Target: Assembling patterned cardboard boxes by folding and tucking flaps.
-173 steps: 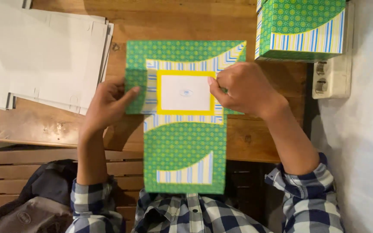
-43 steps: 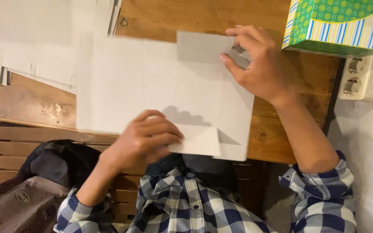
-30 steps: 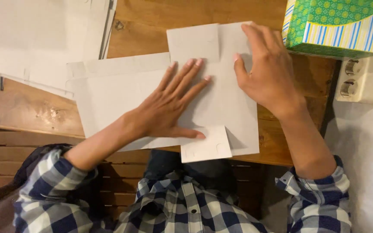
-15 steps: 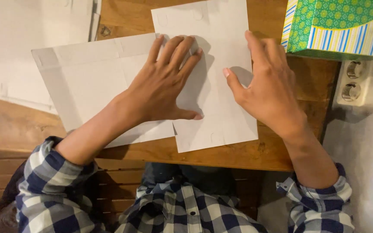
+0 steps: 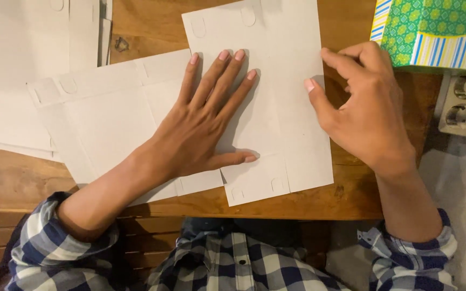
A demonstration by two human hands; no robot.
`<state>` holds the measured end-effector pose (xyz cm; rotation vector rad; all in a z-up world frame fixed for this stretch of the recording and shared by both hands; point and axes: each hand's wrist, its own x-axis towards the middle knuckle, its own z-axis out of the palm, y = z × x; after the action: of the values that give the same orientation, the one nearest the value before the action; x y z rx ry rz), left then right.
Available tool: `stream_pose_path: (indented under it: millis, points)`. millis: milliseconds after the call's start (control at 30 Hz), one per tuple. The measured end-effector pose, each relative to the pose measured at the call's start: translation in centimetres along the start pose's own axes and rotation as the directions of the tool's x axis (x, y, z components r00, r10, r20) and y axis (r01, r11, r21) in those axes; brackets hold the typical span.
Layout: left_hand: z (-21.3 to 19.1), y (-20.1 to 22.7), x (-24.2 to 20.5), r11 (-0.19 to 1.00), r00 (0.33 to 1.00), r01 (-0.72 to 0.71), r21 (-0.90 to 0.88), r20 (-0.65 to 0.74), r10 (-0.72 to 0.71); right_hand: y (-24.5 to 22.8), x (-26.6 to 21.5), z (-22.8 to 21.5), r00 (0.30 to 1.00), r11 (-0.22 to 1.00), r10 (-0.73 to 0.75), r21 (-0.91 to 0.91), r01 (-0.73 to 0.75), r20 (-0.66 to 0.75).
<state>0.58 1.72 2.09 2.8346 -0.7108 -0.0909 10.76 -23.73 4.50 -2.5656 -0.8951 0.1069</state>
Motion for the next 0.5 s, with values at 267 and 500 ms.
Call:
stream_pose_path:
  millis: [267, 500]
  points:
    - [0.4, -0.1, 0.2, 1.0, 1.0, 0.013, -0.028, 0.021, -0.012, -0.3, 0.3, -0.3, 0.996, 0.982, 0.069, 0.172, -0.077, 0.052]
    - [2.2, -2.0, 1.5, 0.956, 0.962, 0.23, -0.185, -0.104, -0.252, -0.3, -0.1, -0.1, 0.994, 0.997, 0.08, 0.003, -0.081, 0.073]
